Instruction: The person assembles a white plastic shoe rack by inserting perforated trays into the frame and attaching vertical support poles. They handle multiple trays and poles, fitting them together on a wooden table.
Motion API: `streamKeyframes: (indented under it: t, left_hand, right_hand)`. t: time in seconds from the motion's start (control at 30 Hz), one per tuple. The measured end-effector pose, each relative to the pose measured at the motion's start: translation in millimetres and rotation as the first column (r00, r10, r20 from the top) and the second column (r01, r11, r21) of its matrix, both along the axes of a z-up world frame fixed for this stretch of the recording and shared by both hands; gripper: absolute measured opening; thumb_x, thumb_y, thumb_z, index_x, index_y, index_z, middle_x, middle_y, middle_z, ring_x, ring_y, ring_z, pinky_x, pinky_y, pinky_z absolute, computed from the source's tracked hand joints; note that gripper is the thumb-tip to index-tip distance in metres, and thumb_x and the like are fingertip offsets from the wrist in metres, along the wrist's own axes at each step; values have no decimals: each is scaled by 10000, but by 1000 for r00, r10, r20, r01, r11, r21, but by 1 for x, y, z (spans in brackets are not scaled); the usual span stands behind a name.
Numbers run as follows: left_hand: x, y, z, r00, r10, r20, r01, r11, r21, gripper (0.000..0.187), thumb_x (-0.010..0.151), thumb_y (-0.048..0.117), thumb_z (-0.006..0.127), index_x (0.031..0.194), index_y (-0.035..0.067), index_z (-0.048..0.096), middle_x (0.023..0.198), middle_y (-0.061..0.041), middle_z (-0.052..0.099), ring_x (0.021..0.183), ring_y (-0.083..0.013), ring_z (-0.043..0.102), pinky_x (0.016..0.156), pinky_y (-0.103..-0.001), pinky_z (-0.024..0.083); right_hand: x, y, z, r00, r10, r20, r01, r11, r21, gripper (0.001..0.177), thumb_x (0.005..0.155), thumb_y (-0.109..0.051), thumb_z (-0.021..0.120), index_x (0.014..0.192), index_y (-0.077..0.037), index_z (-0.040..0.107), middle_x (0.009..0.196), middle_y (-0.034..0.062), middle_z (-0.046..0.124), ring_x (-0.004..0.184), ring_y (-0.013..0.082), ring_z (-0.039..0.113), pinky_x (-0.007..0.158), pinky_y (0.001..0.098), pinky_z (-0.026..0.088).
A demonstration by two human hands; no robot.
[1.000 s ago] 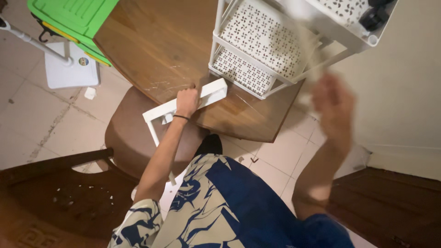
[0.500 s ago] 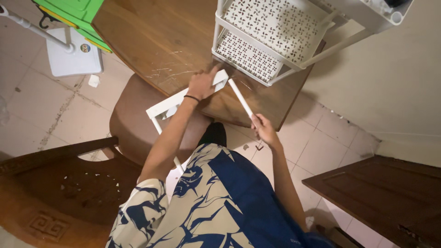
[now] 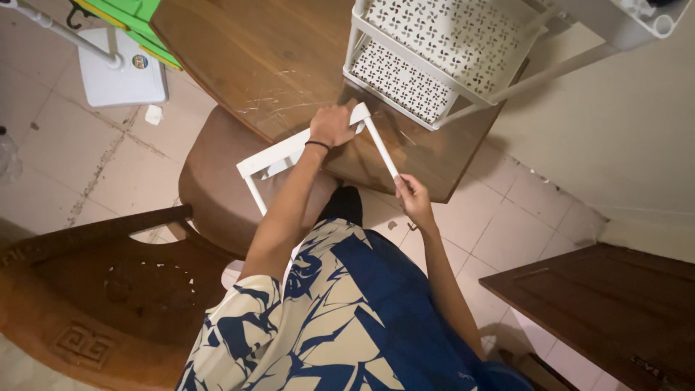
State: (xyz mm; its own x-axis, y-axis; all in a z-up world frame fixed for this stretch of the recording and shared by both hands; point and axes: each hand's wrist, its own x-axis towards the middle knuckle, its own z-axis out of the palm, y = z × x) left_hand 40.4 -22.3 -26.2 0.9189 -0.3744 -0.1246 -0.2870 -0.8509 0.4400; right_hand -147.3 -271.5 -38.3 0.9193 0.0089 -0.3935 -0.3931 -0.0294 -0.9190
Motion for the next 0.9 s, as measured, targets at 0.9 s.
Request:
streamKeyframes:
  t: [0.9]
  left_hand:
    - [-4,0,4,999,37,-20,-38,999,-34,478,852,371,701,1274,201,552,928,-179,745,912,-405,706,795,-549,545]
  right_hand:
    - [-9,35,44,930,-98,356,261,856,-446,301,964,-204,754,1210,-32,748,766,28,708,604,34,479,516,241,376]
